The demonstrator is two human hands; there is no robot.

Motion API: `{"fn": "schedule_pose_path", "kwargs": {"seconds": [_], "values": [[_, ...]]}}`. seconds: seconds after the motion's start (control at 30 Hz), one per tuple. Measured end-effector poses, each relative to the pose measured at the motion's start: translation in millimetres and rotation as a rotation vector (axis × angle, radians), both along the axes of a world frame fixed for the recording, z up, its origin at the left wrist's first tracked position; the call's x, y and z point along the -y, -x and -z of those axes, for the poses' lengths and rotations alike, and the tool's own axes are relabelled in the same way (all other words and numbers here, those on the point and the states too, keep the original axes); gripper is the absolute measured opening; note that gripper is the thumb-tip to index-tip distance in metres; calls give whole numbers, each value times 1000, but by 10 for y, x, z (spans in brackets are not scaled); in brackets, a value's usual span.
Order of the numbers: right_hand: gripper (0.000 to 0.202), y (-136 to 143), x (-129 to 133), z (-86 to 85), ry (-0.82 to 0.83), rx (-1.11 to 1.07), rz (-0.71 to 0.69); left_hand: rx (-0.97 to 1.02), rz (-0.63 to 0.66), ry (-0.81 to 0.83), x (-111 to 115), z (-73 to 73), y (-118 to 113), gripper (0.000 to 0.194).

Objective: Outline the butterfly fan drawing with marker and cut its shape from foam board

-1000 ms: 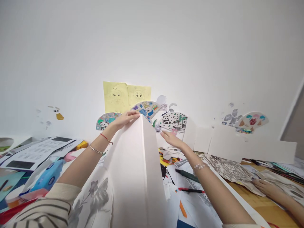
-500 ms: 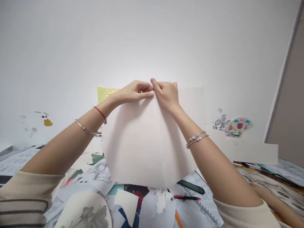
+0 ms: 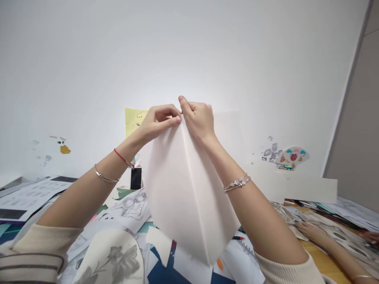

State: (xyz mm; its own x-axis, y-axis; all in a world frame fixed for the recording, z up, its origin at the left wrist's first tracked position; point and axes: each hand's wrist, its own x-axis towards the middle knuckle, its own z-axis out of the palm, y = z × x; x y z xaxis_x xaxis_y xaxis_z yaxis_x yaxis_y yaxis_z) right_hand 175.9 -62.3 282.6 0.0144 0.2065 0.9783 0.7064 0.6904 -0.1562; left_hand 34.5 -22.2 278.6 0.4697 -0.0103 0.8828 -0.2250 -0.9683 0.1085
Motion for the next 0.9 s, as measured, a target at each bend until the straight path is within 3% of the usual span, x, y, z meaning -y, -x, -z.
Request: {"fn": "schedule_pose_path", "kwargs": {"seconds": [0.17,0.4,0.5,0.73,0.8,0.9], "values": [[56,168,158,80,98,-40,-145,-70,65,138,150,38,195,23],[56,219,192,126,110,-61,-68,-406,-203,169,261,-99,374,45],[56,231,207,131,107,-55,-43,-406,-174,149,282,-95,364,46],[57,233,239,131,65,-50,-3,-264,13,71,218,52,270,22],[56,218,226,133,75,-49,-6,-246,-2,65,218,69,267,21],[56,196,206,144,93,-40,-2,-321,-138,116,251,35,291,27]]}}
